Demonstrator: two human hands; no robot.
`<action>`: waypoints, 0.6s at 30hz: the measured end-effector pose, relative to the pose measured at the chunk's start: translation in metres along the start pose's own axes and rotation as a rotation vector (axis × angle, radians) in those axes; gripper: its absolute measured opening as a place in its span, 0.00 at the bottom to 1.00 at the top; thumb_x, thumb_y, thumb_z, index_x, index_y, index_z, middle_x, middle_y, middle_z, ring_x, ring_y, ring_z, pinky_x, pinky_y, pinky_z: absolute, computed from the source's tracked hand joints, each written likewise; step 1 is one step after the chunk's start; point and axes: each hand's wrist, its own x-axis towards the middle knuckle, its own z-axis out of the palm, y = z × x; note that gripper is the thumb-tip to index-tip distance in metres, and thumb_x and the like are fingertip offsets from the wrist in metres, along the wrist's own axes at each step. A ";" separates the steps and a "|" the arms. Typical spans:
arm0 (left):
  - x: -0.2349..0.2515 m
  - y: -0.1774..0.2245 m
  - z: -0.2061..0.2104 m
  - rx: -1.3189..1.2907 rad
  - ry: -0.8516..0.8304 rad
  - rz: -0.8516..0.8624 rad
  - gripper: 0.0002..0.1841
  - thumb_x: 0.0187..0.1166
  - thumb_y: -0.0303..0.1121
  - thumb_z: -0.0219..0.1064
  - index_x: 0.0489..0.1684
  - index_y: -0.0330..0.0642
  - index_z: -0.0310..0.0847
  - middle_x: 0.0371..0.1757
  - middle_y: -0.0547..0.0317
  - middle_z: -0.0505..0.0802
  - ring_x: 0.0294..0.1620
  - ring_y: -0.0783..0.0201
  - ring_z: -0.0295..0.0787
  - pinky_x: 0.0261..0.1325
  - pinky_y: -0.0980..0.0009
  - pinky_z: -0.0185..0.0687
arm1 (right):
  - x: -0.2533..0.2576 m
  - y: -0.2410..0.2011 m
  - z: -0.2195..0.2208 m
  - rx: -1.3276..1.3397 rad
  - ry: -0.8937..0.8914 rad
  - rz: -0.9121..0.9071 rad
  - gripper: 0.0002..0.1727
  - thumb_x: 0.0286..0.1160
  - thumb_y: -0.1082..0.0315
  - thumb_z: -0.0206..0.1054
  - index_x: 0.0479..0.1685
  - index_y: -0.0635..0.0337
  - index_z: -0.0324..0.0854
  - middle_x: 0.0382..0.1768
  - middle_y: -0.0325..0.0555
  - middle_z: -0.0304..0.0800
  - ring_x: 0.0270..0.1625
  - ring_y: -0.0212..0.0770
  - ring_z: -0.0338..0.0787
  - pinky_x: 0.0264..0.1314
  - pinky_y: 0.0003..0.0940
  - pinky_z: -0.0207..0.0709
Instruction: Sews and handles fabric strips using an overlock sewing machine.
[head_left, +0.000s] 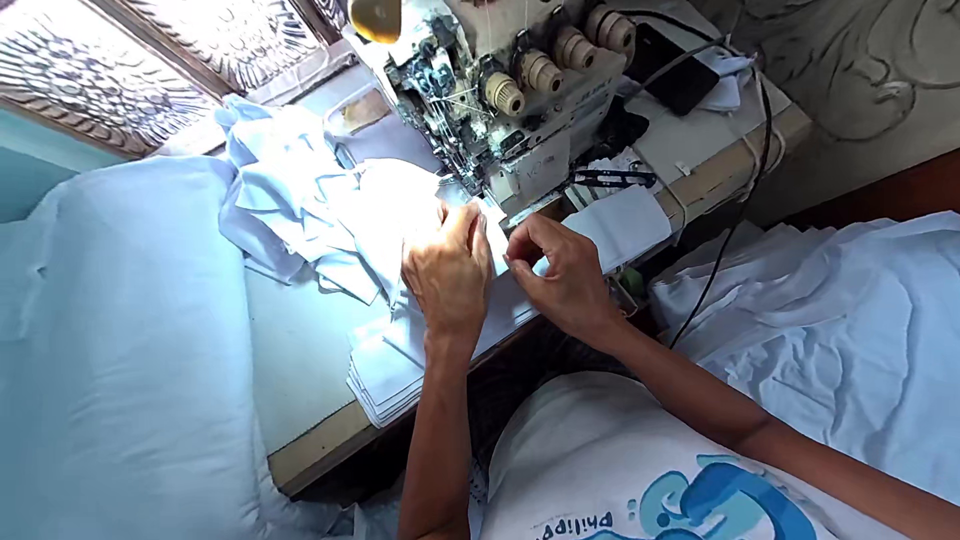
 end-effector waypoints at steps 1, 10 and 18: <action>-0.002 -0.002 0.000 -0.053 -0.001 0.013 0.12 0.87 0.34 0.62 0.52 0.39 0.92 0.40 0.45 0.89 0.39 0.48 0.84 0.44 0.53 0.76 | -0.002 0.001 -0.001 0.011 0.013 0.007 0.05 0.66 0.79 0.70 0.37 0.62 0.81 0.32 0.46 0.85 0.30 0.37 0.86 0.27 0.30 0.79; 0.018 -0.005 0.011 -0.068 0.051 -0.066 0.12 0.81 0.35 0.68 0.40 0.32 0.87 0.32 0.46 0.90 0.33 0.54 0.85 0.41 0.56 0.76 | 0.006 0.005 0.000 -0.071 0.045 -0.012 0.06 0.67 0.79 0.69 0.39 0.61 0.83 0.32 0.46 0.83 0.29 0.40 0.84 0.25 0.33 0.75; 0.024 -0.017 -0.003 0.064 -0.078 0.016 0.15 0.85 0.31 0.59 0.54 0.32 0.90 0.57 0.33 0.91 0.58 0.35 0.89 0.61 0.40 0.77 | 0.024 0.013 0.025 -0.325 0.122 -0.116 0.16 0.71 0.80 0.65 0.53 0.60 0.94 0.29 0.53 0.85 0.30 0.52 0.88 0.30 0.41 0.79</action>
